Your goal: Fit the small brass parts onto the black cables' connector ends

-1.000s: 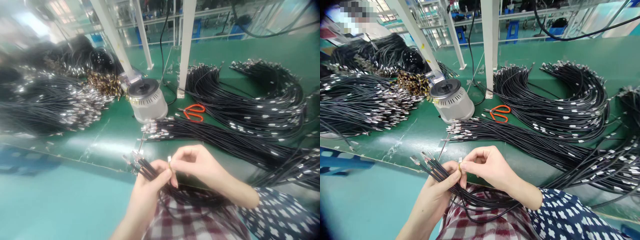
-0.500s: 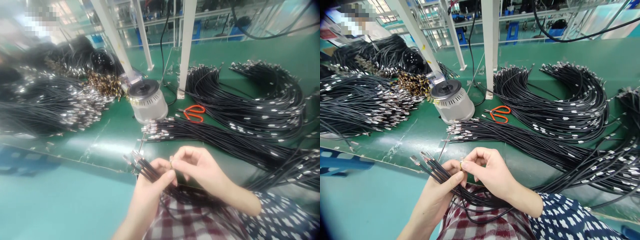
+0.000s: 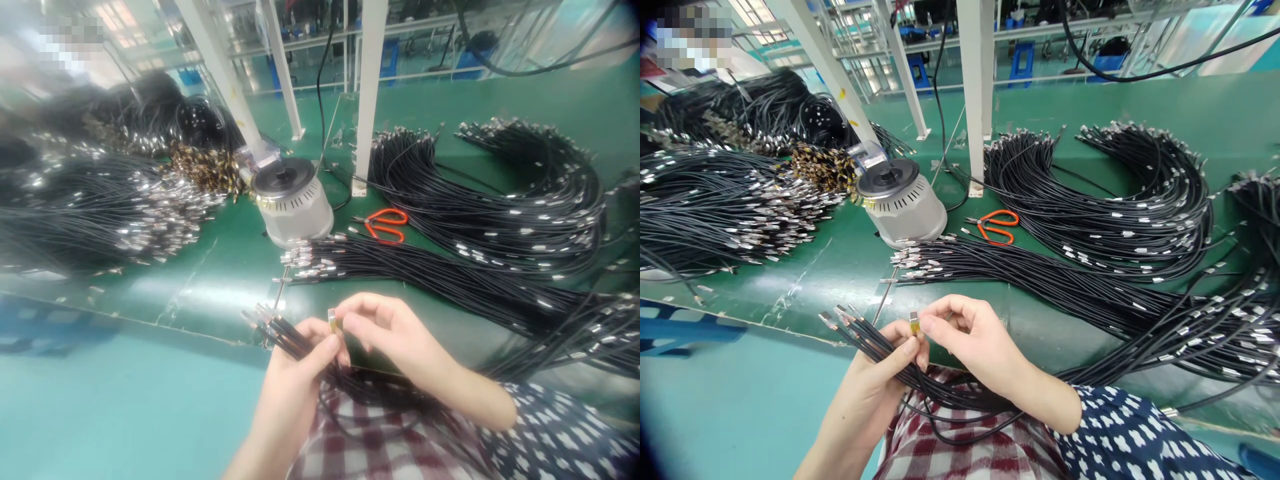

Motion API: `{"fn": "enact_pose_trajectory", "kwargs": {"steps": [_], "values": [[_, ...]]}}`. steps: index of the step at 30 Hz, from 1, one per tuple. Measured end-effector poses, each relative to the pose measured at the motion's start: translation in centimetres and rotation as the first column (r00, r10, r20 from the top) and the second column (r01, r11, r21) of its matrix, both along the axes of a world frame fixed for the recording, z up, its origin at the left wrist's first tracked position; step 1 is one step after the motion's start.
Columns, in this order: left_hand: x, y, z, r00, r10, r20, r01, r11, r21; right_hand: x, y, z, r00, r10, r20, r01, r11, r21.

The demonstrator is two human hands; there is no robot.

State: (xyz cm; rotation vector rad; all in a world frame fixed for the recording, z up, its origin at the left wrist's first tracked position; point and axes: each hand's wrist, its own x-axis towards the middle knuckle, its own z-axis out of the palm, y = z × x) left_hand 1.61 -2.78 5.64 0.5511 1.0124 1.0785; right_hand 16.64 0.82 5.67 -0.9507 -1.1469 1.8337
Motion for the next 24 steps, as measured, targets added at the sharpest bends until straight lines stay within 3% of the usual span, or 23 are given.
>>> {"fn": "enact_pose_trajectory", "kwargs": {"steps": [4, 11, 15, 19, 24], "values": [[0.0, 0.0, 0.0, 1.0, 0.012, -0.011, -0.012, 1.0, -0.01, -0.3, -0.1, 0.0, 0.999, -0.005, -0.036, 0.004, 1.0, -0.006], [0.2, 0.1, -0.1, 0.998, 0.064, -0.001, -0.064, 0.997, -0.036, 0.4, 0.2, 0.4, 0.98, -0.152, 0.126, 0.137, 0.984, 0.118], [0.2, 0.0, 0.1, 0.999, 0.046, -0.023, -0.047, 0.998, -0.032, 0.2, 0.3, 0.1, 0.983, -0.089, 0.163, 0.077, 0.994, 0.08], [0.2, 0.0, 0.1, 0.998, 0.054, -0.024, -0.054, 0.998, -0.022, -0.4, 0.2, 0.0, 1.0, -0.009, 0.011, 0.009, 1.0, -0.005], [0.1, -0.1, 0.0, 0.999, 0.029, -0.025, -0.03, 0.999, -0.029, -0.7, 0.1, 0.2, 1.0, -0.012, -0.021, 0.013, 1.0, 0.029]]}}
